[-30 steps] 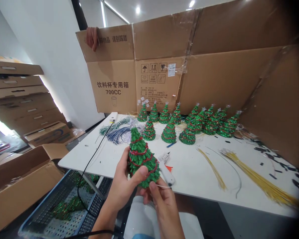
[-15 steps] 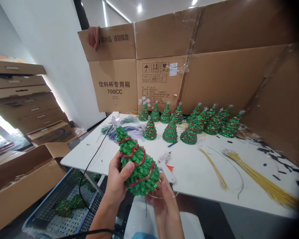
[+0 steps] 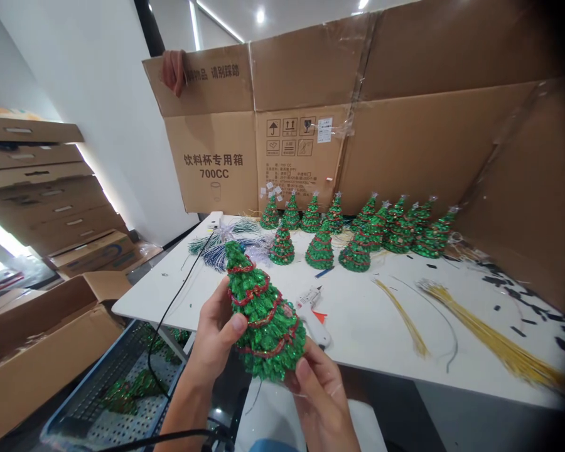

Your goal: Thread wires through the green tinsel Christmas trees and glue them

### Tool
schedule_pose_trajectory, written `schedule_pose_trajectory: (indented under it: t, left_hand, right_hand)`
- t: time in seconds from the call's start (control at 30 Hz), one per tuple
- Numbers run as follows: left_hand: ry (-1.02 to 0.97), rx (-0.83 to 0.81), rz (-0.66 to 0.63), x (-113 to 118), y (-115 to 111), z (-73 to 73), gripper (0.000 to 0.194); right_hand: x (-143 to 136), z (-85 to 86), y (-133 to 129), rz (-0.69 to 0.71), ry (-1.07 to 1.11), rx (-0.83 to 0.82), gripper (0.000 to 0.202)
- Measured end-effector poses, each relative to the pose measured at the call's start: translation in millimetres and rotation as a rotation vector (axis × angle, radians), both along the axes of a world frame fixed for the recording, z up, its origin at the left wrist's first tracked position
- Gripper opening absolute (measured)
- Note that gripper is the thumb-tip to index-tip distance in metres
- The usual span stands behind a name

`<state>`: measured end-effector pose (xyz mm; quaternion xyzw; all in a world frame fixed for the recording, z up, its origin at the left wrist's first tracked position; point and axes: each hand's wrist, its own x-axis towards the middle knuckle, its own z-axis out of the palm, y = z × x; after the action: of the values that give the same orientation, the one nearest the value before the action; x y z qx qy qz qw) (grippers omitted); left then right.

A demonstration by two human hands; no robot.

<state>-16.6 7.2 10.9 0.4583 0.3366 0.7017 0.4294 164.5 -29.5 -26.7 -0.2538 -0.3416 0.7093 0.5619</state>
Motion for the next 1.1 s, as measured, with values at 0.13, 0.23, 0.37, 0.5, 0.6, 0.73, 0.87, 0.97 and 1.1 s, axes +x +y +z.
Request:
schedule_pose_trajectory:
  t: [0.13,0.23,0.37,0.5,0.6,0.73,0.87,0.97,1.1]
  left_hand:
    - [0.021,0.064,-0.054,-4,2,4.5,0.072]
    - [-0.053,0.072,-0.054,-2,0,10.5,0.063]
    - [-0.082,0.059,-0.076,-2,-2,12.9,0.058]
    - [-0.030,0.074,0.005,-5,2,8.0,0.059]
    - [0.049,0.090,0.034,-6,5,3.6,0.055]
    - [0.056,0.030,0.065,-2,8,1.0,0.052]
    - [-0.079,-0.038,0.106,8,10,6.1,0.053]
    - [-0.175,-0.047,0.115,13,8,13.7,0.049]
    - [-0.233,-0.040,0.098,13,4,18.9,0.047]
  right_hand:
    - [0,3.9,0,-0.018,-0.047,0.069,0.039]
    - [-3,5.7,-1,-0.030,-0.082,0.106,0.038]
    - [-7,1.8,0,-0.090,-0.204,0.147,0.035]
    - [-7,-6.5,3,-0.103,-0.369,0.200,0.037]
    - [-9,-8.3,3,-0.088,-0.433,0.218,0.039]
    - [-19,-5.9,0,-0.127,-0.404,0.173,0.039]
    - [-34,-5.2,-7,-0.174,-0.370,0.166,0.043]
    - [-41,-4.9,-12,-0.185,-0.383,0.152,0.042]
    - [-36,0.5,-10,-0.122,-0.429,0.174,0.039]
